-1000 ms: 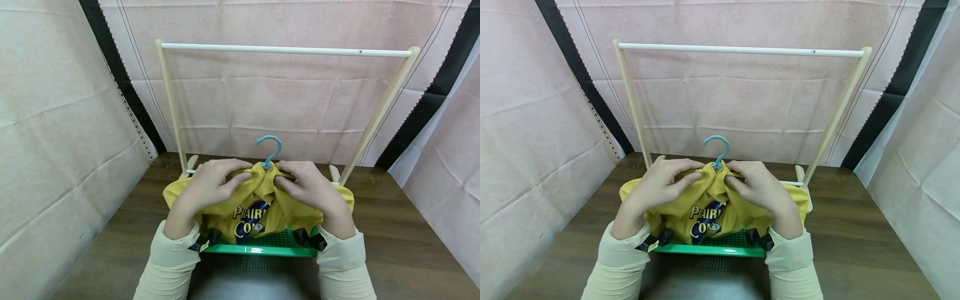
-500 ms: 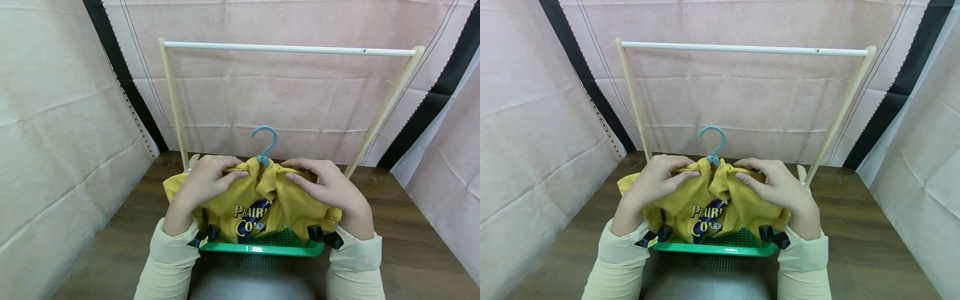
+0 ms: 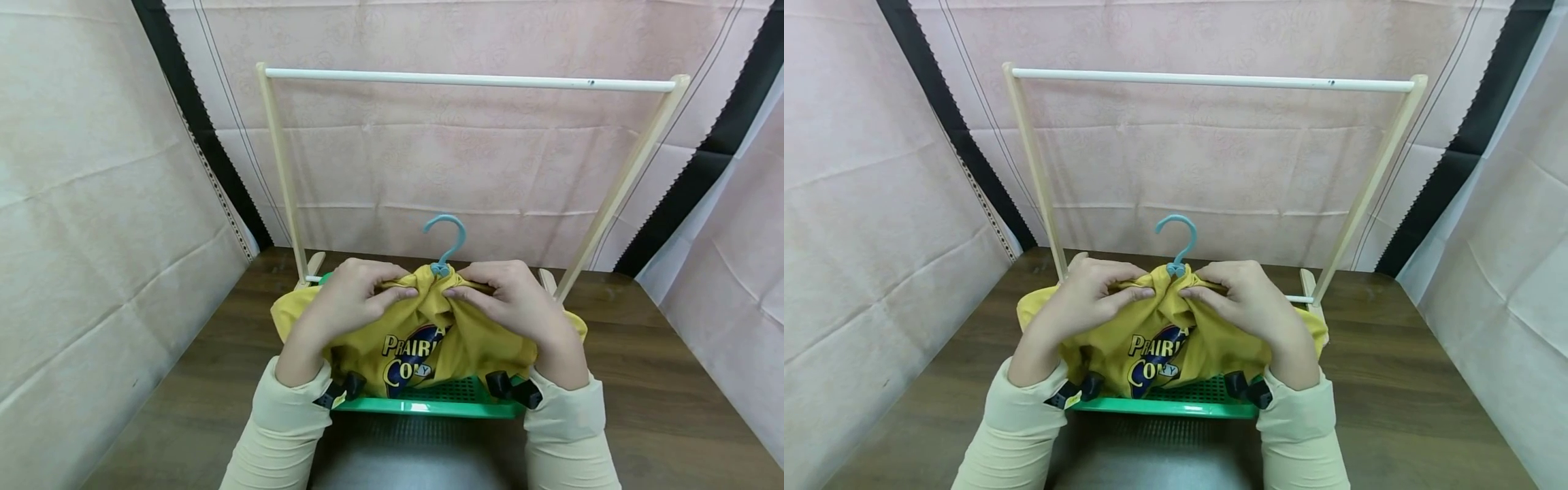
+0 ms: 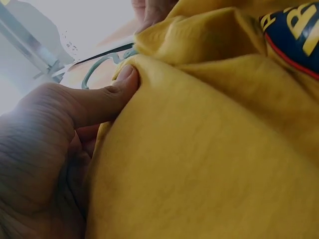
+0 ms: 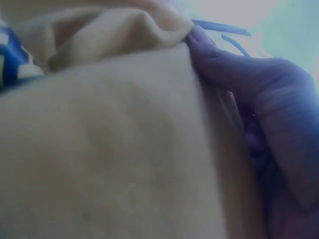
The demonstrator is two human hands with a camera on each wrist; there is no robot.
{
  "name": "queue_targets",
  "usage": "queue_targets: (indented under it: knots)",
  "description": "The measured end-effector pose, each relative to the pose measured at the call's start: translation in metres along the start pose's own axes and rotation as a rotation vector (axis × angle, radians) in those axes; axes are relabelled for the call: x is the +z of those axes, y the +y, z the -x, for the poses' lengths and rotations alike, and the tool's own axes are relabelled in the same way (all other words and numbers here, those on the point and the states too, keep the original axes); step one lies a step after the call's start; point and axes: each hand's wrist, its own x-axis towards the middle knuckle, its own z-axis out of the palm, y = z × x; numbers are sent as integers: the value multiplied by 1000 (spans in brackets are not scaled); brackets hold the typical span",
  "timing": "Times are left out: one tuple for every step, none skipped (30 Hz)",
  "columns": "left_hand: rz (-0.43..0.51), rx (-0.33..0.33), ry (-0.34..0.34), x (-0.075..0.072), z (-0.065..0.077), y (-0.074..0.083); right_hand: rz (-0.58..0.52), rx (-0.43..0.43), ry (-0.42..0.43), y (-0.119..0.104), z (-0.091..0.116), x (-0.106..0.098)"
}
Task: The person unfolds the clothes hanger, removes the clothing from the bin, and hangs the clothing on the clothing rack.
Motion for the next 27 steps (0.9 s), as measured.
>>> queue_targets:
  knots:
    - [4, 2, -3, 1, 0, 0, 6, -7, 11, 0, 0, 1]
    - [10, 1, -8, 2, -1, 1, 15, -13, 21, -1, -1, 1]
    - [11, -1, -11, 2, -1, 1, 25, -21, 31, -1, -2, 2]
    - [14, -5, -12, 2, -1, 2, 34, -24, 39, -2, -3, 3]
    - [14, -8, -12, 3, -1, 2, 43, -26, 48, -2, -3, 3]
    - [19, -11, -10, 3, -2, 2, 52, -31, 59, -3, -4, 4]
    - [23, -14, -9, 3, -2, 3, 58, -33, 69, -3, -5, 5]
    - [25, -15, -7, 3, -2, 3, 64, -40, 80, -4, -6, 6]
    - [24, -14, -4, 3, -2, 3, 68, -44, 91, -4, -7, 7]
    - [25, -12, -3, 3, -2, 2, 71, -46, 98, -5, -7, 7]
    - [26, -10, -1, 3, -2, 2, 74, -48, 105, -5, -8, 8]
    - [28, -8, 0, 3, -2, 2, 76, -51, 111, -6, -8, 9]
    - [29, -7, 0, 3, -2, 2, 77, -51, 112, -6, -9, 9]
    - [30, -6, -2, 3, -2, 2, 77, -52, 112, -7, -9, 9]
    - [34, -7, -5, 3, -2, 2, 75, -47, 107, -8, -8, 8]
    - [39, -10, -9, 3, -2, 2, 73, -40, 98, -8, -8, 8]
    - [43, -14, -13, 3, -2, 2, 69, -32, 86, -8, -7, 7]
    - [47, -19, -19, 2, -1, 2, 61, -23, 72, -8, -6, 6]
    - [51, -25, -25, 2, -1, 2, 54, -14, 56, -8, -5, 5]
    - [52, -29, -29, 2, -1, 2, 46, -4, 39, -8, -4, 4]
    - [54, -33, -32, 2, 0, 1, 40, 6, 21, -7, -3, 3]
    - [54, -35, -34, 1, 0, 2, 35, 16, 6, -7, -2, 1]
    - [51, -35, -34, 0, 0, 1, 32, 25, -8, -6, -1, 0]
    - [51, -36, -33, 0, 0, 1, 31, 33, -19, -6, 0, -2]
    - [51, -36, -31, 0, 0, 1, 31, 40, -31, -6, 1, -3]
    - [51, -36, -27, -1, 1, 0, 27, 50, -40, -6, 1, -5]
    - [50, -37, -23, -1, 1, 0, 32, 60, -47, -6, 2, -7]
